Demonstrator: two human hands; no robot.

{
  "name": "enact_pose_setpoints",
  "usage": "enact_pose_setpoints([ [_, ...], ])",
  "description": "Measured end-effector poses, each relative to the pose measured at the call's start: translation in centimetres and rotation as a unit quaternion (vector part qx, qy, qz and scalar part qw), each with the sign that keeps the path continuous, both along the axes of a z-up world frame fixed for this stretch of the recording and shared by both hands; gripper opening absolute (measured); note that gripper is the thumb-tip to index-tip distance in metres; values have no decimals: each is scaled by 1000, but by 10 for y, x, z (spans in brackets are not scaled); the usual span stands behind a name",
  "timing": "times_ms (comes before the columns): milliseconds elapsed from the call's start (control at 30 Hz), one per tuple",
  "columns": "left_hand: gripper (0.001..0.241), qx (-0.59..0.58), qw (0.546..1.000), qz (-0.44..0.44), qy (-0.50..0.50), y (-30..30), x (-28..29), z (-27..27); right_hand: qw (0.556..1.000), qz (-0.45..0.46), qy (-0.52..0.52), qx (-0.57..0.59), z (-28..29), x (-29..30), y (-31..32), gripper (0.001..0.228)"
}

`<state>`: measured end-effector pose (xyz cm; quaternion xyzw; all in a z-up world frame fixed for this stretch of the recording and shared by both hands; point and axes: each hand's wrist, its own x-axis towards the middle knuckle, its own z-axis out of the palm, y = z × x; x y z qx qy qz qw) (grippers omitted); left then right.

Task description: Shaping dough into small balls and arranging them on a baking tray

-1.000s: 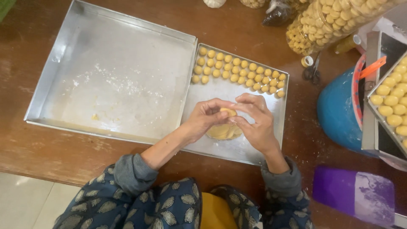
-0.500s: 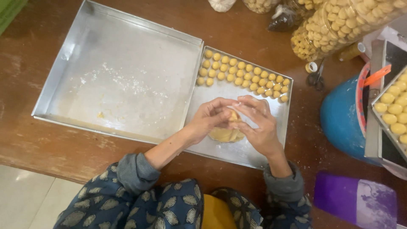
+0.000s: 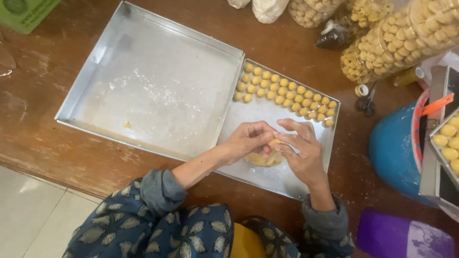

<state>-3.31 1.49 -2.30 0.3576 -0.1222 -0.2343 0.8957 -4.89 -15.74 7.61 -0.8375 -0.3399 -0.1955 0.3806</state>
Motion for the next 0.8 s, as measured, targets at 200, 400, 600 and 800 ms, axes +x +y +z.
enact_pose_setpoints([
  [200,29,29,999,-26,-22,7,-2,14,1000,-12,11,17,-6,1,-2,21],
  [400,29,50,998,-34,-22,7,0,9,997,8,54,46,-6,3,-6,20],
  [600,22,55,997,-48,-9,8,-1,17,981,31,135,139,-20,5,-6,23],
  [800,28,-10,999,-19,43,12,1,30,987,-20,148,57,2,10,-28,18],
])
